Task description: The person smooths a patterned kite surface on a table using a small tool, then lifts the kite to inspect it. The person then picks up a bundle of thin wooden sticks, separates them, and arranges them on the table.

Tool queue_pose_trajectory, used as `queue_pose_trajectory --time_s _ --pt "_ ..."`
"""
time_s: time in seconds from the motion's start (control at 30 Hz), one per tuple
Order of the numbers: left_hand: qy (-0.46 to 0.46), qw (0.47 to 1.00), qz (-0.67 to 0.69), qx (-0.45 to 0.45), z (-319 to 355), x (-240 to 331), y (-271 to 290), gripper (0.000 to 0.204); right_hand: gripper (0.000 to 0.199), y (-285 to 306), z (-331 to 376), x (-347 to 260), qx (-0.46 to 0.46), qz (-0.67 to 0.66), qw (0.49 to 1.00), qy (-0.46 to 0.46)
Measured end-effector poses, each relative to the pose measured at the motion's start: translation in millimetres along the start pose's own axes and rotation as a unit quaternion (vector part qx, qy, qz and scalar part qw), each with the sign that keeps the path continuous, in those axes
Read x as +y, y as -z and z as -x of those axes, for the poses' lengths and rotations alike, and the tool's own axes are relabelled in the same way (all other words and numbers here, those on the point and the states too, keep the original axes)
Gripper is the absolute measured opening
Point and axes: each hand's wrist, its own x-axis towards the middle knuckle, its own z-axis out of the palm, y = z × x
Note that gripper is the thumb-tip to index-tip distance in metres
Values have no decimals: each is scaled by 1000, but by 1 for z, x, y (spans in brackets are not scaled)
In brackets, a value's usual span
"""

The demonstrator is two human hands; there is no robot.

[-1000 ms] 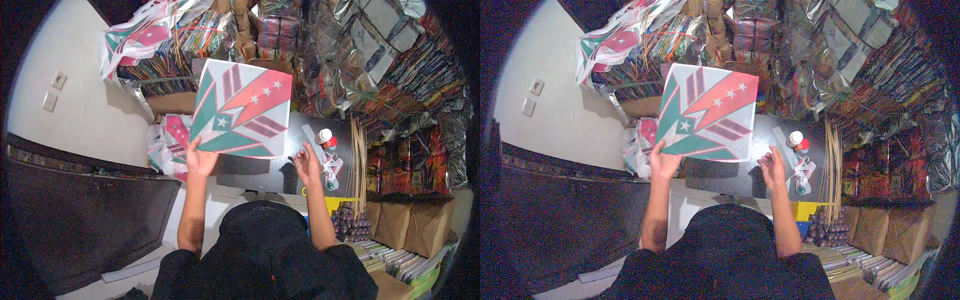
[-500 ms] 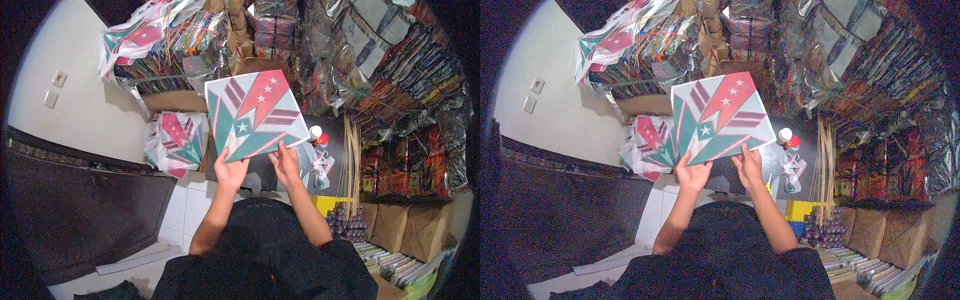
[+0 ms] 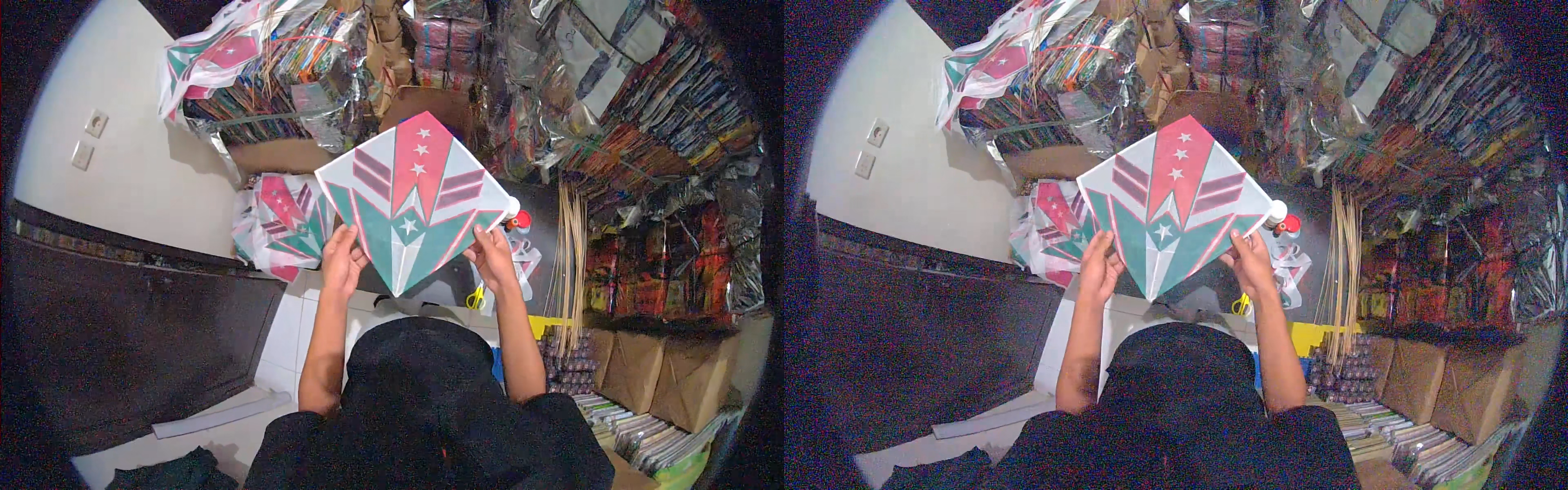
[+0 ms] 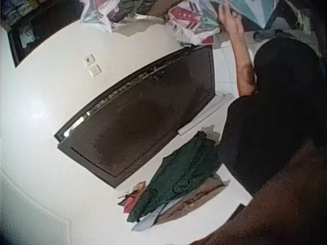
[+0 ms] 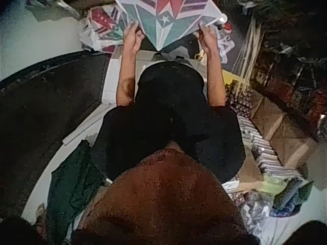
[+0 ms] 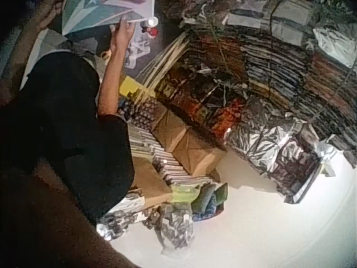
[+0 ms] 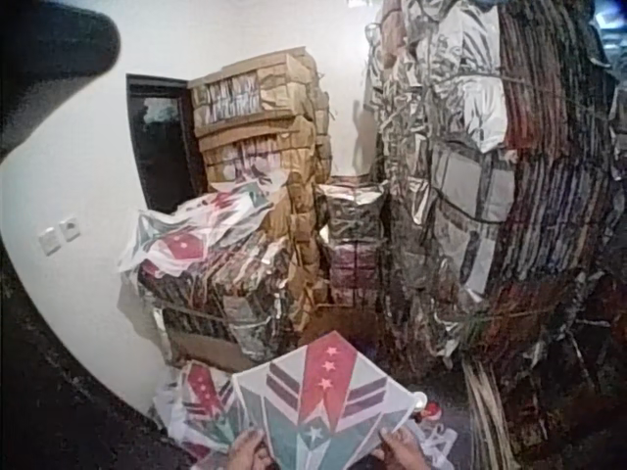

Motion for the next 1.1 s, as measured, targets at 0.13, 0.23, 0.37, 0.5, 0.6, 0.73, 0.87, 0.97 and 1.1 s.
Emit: queue_pose_trajectory --time_s 0.13,0.23,0.37,0.5,0.6,0.73,0.87,0.97,1.1 --pt "-14 999 20 -34 -9 -12 7 16 39 -6 2 5 27 -34 999 3" --pt "-15 999 34 6 -3 -12 -22 13 52 -14 4 13 48 -41 998 -17" --pt "-2 998 57 -23 -7 -11 -18 22 68 -45 8 19 88 -28 995 -33" --pt "14 998 39 -38 -11 -1 -12 25 69 -56 0 33 111 -31 993 -1" --pt "33 998 23 -55 -23 12 3 23 77 -64 -7 41 113 -8 993 25" --pt "44 997 19 -62 -45 32 31 18 93 -95 -11 55 153 38 984 80" --pt "60 996 -38 -59 -61 56 39 18 81 -119 -17 66 219 68 965 125" --pt "47 994 -85 -53 -66 73 36 20 89 -129 -25 77 222 69 960 154" --pt "24 996 -69 -55 -76 84 44 21 86 -150 -28 78 224 63 959 163"
